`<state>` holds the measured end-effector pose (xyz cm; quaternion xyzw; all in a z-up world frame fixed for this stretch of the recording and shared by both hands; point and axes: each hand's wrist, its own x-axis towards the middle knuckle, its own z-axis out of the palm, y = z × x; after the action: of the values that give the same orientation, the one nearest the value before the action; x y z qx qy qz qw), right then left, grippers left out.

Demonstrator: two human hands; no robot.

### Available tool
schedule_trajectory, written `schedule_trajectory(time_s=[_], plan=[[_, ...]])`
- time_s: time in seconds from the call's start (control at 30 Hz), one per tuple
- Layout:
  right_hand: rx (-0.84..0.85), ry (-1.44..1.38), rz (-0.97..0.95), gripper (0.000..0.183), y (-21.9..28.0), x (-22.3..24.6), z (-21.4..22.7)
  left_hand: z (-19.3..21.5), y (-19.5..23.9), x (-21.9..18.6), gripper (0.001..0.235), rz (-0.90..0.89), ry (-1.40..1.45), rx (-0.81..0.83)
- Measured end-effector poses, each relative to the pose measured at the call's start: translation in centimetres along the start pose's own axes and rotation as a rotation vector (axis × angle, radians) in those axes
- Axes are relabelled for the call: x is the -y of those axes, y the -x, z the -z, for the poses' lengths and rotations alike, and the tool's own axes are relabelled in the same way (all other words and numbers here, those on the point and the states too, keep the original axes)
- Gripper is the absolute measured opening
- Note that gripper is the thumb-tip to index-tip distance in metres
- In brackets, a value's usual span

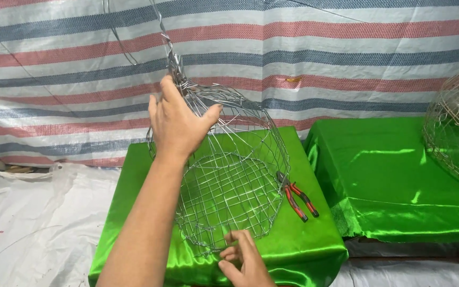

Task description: Assembling a wire frame structure by bending and securing metal wires using pliers.

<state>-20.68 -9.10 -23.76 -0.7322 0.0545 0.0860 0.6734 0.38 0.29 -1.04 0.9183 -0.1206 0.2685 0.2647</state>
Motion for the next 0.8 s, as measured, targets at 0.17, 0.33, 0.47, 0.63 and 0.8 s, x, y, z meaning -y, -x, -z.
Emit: schedule_trajectory(time_s=[0.17,0.33,0.47,0.63,0.8], plan=[[-0.116,0.023,-0.006,0.022,0.3,-1.3,-0.8,0.2,0.8,0.1,0.090,-0.009,-0.003,0.009],[-0.105,-0.173,0.093,0.049,0.4,-1.5,-0.2,0.4,-0.2,0.3,0.093,-0.002,-0.013,0.023],[-0.385,-0.170,0.056,0.041,0.0,-1.8,2.9,0.5,0.0,-0.2,0.082,0.040,0.033,0.057],[-0.365,-0.128,-0.109,0.046,-1.2,0.0,5.8,0.4,-0.1,-0.1,0.080,0.031,0.033,0.026],[-0.428,-0.020,-0.098,0.035,0.0,1.3,5.8,-0.2,0.0,0.3,0.085,0.000,0.035,-0.014]])
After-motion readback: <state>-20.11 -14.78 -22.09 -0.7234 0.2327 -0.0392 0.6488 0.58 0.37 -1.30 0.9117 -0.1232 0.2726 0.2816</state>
